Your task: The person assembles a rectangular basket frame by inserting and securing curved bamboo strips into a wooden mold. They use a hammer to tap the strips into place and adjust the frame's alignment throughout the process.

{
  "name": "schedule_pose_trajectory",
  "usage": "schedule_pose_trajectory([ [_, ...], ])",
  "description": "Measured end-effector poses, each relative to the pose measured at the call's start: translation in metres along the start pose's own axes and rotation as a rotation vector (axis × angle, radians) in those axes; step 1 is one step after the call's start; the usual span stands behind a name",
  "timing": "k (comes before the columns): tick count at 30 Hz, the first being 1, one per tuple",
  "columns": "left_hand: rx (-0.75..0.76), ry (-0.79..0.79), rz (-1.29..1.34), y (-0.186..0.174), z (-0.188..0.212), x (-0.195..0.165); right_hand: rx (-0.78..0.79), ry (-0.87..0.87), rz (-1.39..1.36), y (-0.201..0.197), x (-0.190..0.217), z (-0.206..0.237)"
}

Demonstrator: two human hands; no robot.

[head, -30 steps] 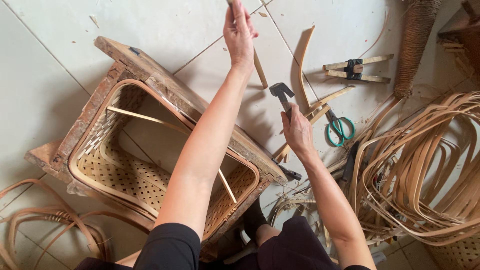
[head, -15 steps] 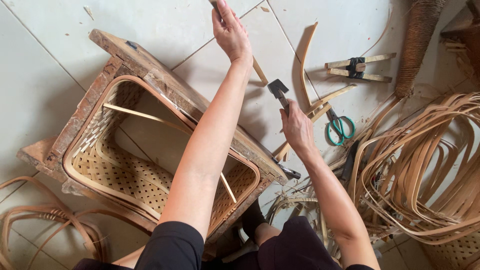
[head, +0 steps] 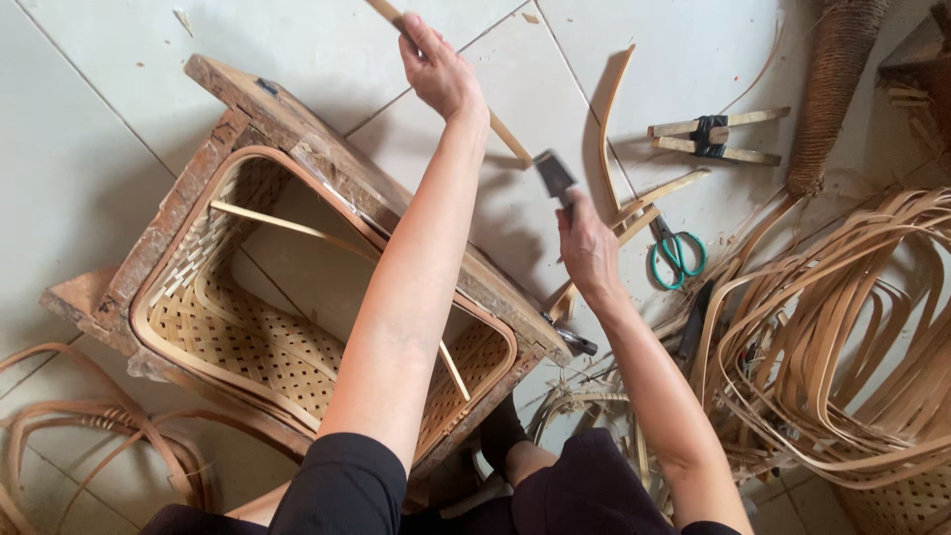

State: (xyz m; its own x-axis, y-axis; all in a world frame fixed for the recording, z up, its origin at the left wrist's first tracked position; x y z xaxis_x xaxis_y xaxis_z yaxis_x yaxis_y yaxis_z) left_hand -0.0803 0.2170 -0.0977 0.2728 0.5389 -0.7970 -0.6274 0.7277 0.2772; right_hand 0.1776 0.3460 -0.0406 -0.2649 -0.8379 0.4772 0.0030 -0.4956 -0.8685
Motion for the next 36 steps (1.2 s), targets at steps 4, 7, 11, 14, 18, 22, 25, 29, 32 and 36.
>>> schedule_pose_trajectory([
  [4, 0.004, -0.041, 0.039, -0.002, 0.0, -0.002, 0.117, 0.015, 0.024, 0.004, 0.001, 0.001],
  [7, 0.055, -0.042, 0.016, -0.003, 0.0, -0.003, -0.072, -0.102, -0.014, -0.005, 0.003, -0.003],
  [11, 0.0, -0.01, 0.075, -0.006, -0.005, -0.004, 0.116, -0.003, 0.053, -0.003, -0.003, -0.005],
  [14, -0.091, -0.018, 0.017, -0.013, -0.009, 0.0, 0.171, 0.073, -0.058, -0.001, -0.007, -0.003],
  [18, -0.166, -0.053, -0.004, -0.017, -0.015, 0.002, 0.02, 0.001, -0.014, 0.001, -0.005, 0.002],
  [22, -0.16, -0.006, 0.01, -0.015, -0.016, -0.002, 0.145, 0.001, 0.018, 0.004, -0.009, 0.006],
  [25, -0.149, -0.074, -0.037, -0.013, -0.013, -0.003, 0.099, -0.001, -0.009, -0.004, -0.014, 0.006],
  [29, -0.128, -0.092, 0.006, -0.013, -0.009, -0.006, -0.041, 0.024, -0.03, -0.007, -0.013, 0.006],
  [32, -0.117, -0.081, 0.012, -0.014, -0.008, -0.007, -0.121, -0.123, -0.027, -0.001, -0.004, 0.005],
  [36, -0.102, -0.102, 0.005, -0.017, -0.009, -0.006, 0.096, -0.014, 0.045, 0.008, -0.01, 0.005],
])
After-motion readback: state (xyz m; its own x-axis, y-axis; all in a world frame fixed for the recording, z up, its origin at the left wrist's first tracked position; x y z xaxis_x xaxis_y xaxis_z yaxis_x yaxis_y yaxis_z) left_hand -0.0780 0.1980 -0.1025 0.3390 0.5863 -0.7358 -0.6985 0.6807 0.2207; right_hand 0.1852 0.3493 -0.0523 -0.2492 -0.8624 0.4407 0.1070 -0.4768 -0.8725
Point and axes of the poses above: each hand's wrist, its own z-axis away from the middle knuckle, its own y-axis out of the palm, x = y × z, the point moved 3 cm from there along -z, towards the middle knuckle, and after that the axes turned 6 degrees about -y, right-handed, at the moved point
